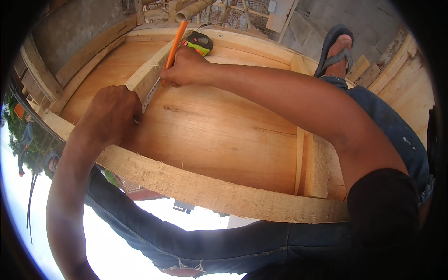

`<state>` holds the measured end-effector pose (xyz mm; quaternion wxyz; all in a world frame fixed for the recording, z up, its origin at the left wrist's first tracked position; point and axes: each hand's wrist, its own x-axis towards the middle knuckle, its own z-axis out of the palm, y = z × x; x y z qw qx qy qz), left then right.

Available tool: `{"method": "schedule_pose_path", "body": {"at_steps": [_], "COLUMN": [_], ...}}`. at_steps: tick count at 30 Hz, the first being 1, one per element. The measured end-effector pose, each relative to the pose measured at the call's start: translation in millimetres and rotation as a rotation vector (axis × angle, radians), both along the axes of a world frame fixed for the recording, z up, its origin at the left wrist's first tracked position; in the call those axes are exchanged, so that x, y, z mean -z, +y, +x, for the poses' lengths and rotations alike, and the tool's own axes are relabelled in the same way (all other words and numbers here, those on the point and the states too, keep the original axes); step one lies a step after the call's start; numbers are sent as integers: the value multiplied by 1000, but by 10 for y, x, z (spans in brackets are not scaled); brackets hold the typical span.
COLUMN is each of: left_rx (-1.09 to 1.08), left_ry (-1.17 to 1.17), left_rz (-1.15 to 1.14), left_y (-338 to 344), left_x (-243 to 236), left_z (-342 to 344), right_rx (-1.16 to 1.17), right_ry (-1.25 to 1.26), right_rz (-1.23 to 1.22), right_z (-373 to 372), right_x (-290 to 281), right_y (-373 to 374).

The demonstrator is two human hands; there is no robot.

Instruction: The person measures a wooden frame with a tape measure and marks measurements with a pencil. The person repeatedly extends the tape measure, aligns it along the wood, and makes pencil marks at measured intervals.

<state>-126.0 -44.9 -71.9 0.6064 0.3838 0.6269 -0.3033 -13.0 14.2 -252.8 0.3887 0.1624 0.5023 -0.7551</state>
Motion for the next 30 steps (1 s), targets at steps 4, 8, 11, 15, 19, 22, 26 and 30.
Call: {"method": "schedule_pose_path", "body": {"at_steps": [4, 8, 11, 15, 19, 22, 26, 30], "left_rx": [-14, -10, -24, 16, 2, 8, -4, 0], "left_ry": [1, 9, 6, -7, 3, -4, -1, 7], "left_rz": [-3, -6, 10, -56, -31, -31, -9, -5], "left_y": [19, 43, 20, 78, 62, 63, 43, 47], "left_x": [2, 6, -5, 16, 6, 14, 10, 8], "left_z": [-1, 5, 6, 10, 12, 18, 15, 23], "right_rx": [-16, -5, 5, 102, 92, 48, 57, 94], "right_ry": [59, 91, 110, 134, 177, 197, 147, 171], "right_rz": [29, 40, 30, 77, 119, 130, 33, 76], "right_z": [14, 61, 79, 130, 111, 76, 88, 114], "right_x": [22, 100, 107, 78, 22, -8, 8, 39], "right_y": [-8, -91, -108, -156, -102, -49, -34, -109]}}
